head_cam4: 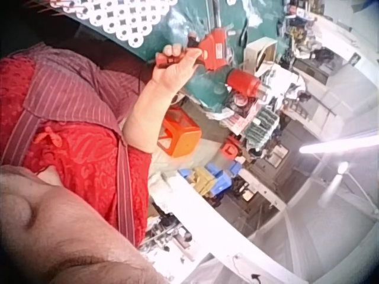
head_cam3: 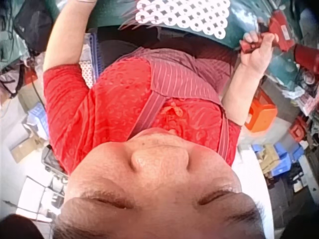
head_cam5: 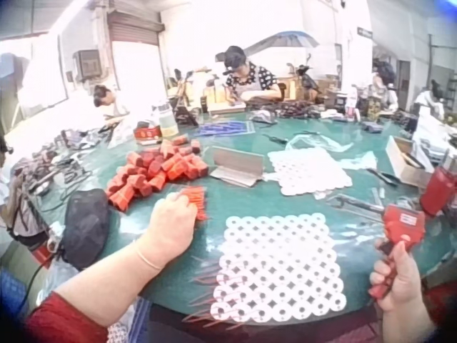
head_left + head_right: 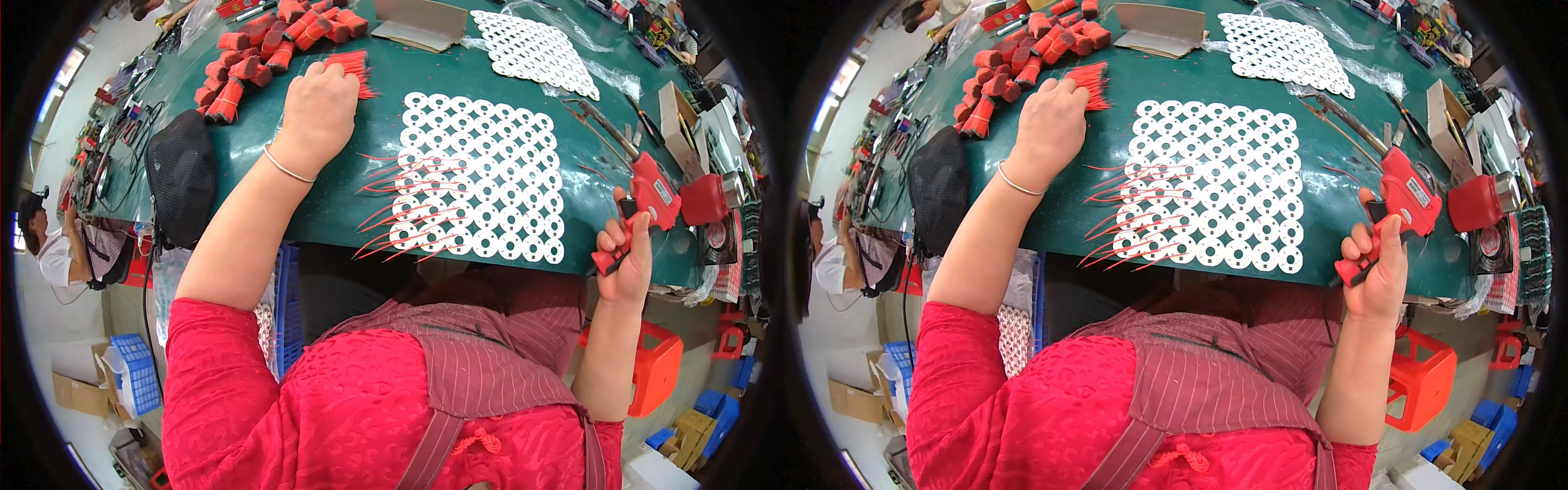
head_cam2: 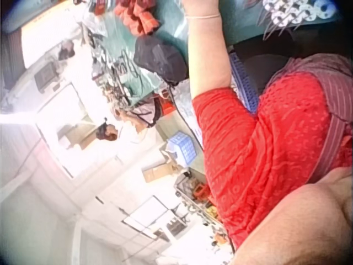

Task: The person places wires onto circular circuit boards by hand and solders them using a soldering gun.

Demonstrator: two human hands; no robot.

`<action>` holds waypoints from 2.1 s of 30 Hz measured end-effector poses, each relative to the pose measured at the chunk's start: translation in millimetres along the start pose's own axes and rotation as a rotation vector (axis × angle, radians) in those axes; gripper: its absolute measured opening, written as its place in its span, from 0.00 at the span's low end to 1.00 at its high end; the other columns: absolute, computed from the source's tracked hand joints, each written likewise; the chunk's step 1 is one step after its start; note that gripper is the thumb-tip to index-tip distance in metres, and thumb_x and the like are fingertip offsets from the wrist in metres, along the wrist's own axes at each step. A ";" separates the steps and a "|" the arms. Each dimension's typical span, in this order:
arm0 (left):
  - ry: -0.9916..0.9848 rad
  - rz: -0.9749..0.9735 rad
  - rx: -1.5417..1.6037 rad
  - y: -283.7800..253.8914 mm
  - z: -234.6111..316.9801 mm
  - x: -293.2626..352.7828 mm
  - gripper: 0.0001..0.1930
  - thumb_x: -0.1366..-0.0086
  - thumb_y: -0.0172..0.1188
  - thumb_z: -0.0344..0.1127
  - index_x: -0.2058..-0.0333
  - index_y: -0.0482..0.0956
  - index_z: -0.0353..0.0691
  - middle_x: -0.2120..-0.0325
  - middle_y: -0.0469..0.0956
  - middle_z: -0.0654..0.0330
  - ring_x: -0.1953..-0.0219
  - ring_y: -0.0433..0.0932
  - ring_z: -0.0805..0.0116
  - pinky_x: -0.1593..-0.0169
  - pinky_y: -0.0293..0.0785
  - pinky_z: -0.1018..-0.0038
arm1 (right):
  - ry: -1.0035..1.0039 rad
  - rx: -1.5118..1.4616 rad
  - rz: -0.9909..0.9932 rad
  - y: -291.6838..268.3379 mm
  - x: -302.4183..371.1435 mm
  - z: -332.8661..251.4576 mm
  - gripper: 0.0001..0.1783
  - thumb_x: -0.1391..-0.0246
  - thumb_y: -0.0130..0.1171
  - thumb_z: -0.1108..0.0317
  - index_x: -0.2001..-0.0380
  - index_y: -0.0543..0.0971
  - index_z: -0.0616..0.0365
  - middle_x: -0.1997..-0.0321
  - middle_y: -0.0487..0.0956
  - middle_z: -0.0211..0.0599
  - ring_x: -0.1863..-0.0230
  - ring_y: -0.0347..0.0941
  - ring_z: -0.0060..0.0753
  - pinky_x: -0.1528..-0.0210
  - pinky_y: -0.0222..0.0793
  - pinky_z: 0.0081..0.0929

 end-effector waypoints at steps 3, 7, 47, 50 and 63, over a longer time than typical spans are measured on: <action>0.033 0.023 0.041 3.2 -5.7 1.0 0.03 0.47 0.60 0.25 0.73 0.78 0.39 0.70 0.77 0.57 0.62 0.76 0.56 0.60 0.77 0.62 | -0.008 -0.007 -0.012 1.3 0.3 -0.4 0.31 0.29 0.55 0.54 0.31 0.63 0.55 0.39 0.75 0.39 0.70 0.61 0.14 0.69 0.65 0.16; 0.037 0.079 0.129 4.5 -10.2 5.4 0.03 0.46 0.61 0.26 0.70 0.78 0.40 0.70 0.76 0.57 0.62 0.76 0.55 0.59 0.76 0.61 | -0.007 -0.015 -0.026 -1.6 -0.2 -0.2 0.30 0.29 0.54 0.54 0.30 0.63 0.54 0.39 0.75 0.39 0.70 0.61 0.14 0.69 0.64 0.16; -0.081 0.132 0.191 -1.1 -9.0 15.6 0.03 0.47 0.59 0.28 0.74 0.79 0.43 0.74 0.77 0.59 0.63 0.76 0.57 0.61 0.72 0.61 | 0.064 -0.119 -0.037 -10.3 -3.0 -8.2 0.29 0.29 0.53 0.55 0.32 0.64 0.55 0.40 0.74 0.35 0.71 0.60 0.12 0.68 0.65 0.11; -0.076 0.137 0.229 -0.2 -11.0 16.4 0.03 0.47 0.58 0.26 0.73 0.79 0.42 0.75 0.76 0.58 0.65 0.75 0.56 0.62 0.73 0.62 | 0.066 -0.138 -0.046 -11.0 -2.6 -8.3 0.29 0.28 0.52 0.54 0.32 0.65 0.56 0.40 0.74 0.35 0.71 0.60 0.12 0.68 0.66 0.11; -0.068 0.189 0.337 0.6 -11.6 17.6 0.03 0.47 0.58 0.26 0.75 0.80 0.41 0.73 0.78 0.57 0.63 0.77 0.56 0.57 0.77 0.65 | 0.064 -0.146 0.009 -15.0 -3.6 -6.5 0.28 0.29 0.53 0.54 0.33 0.66 0.57 0.40 0.74 0.35 0.71 0.60 0.12 0.67 0.65 0.12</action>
Point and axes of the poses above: each hand's wrist, its own x-axis away from the middle knuckle, its own y-axis out of the palm, z = x × y, the point moved 1 cm from there along -x, towards the middle knuckle
